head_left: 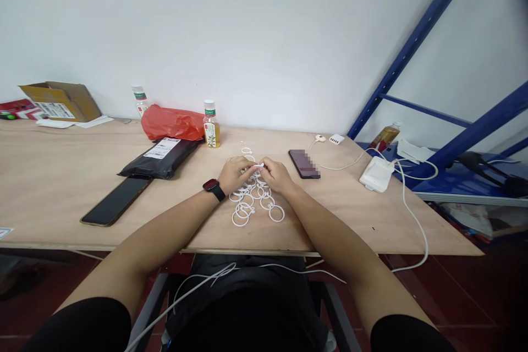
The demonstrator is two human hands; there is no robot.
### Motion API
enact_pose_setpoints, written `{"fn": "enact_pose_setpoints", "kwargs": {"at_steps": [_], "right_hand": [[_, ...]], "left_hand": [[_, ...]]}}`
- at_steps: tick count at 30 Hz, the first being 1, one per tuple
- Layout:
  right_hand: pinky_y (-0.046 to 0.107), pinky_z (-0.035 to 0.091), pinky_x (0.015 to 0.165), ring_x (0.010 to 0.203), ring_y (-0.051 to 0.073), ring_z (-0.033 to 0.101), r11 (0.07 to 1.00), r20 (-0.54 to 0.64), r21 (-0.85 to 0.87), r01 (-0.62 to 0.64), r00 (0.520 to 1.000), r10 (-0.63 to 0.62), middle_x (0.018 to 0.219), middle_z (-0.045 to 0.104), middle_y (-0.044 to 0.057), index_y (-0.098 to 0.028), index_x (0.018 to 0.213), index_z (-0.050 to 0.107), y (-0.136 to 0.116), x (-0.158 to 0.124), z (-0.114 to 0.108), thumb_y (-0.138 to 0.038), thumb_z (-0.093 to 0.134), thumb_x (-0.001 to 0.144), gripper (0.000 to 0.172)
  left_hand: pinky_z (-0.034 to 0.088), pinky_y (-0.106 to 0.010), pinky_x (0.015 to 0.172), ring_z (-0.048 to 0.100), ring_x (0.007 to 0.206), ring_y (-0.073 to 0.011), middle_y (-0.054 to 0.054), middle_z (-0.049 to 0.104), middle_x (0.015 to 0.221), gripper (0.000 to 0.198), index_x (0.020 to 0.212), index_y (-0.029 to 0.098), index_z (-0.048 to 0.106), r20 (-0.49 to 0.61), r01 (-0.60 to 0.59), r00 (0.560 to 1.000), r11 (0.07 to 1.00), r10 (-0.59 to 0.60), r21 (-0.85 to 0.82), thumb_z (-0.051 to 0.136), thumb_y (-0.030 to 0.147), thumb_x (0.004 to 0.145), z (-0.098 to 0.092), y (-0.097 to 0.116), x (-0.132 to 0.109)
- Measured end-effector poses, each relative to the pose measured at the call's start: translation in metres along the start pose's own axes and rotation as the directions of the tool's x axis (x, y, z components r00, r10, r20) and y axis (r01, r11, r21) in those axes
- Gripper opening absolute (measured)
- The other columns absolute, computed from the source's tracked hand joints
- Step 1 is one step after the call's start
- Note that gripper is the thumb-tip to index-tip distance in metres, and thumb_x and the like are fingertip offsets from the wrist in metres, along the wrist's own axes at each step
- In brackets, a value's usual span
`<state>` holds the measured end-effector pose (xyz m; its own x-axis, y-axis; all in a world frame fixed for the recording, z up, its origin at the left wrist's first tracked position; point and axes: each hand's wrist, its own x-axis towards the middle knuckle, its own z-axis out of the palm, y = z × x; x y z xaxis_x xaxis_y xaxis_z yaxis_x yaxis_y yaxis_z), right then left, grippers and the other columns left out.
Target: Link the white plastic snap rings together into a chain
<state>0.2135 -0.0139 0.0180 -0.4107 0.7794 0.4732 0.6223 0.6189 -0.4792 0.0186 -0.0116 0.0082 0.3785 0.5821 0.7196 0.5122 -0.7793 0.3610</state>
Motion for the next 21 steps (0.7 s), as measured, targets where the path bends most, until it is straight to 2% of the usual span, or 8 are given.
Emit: {"fn": "enact_pose_setpoints", "kwargs": {"at_steps": [10,21], "right_hand": [[0.025,0.034,0.063,0.063,0.016,0.052,0.995,0.010,0.082,0.050,0.999,-0.051,0.067,0.060,0.000,-0.020,0.081,0.058,0.0060,0.0008,0.0007,-0.028,0.043,0.085,0.017],[0.025,0.037,0.063,0.064,0.016,0.055,0.999,-0.016,0.047,0.026,1.000,-0.025,0.067,0.063,0.002,-0.019,0.076,0.063,0.0089,0.0024,0.0005,-0.022,0.040,0.078,0.023]], "left_hand": [[0.045,-0.031,0.075,0.060,0.076,-0.0156,-0.005,0.068,0.080,0.030,0.094,0.020,0.075,0.022,-0.012,1.000,1.000,0.012,0.014,0.054,0.041,0.096,0.0028,-0.0032,-0.0012],[0.043,-0.031,0.074,0.060,0.076,-0.0160,-0.005,0.068,0.079,0.030,0.096,0.020,0.074,0.081,-0.074,0.994,0.996,0.071,0.038,0.055,0.043,0.096,0.0076,-0.0070,-0.0023]]}}
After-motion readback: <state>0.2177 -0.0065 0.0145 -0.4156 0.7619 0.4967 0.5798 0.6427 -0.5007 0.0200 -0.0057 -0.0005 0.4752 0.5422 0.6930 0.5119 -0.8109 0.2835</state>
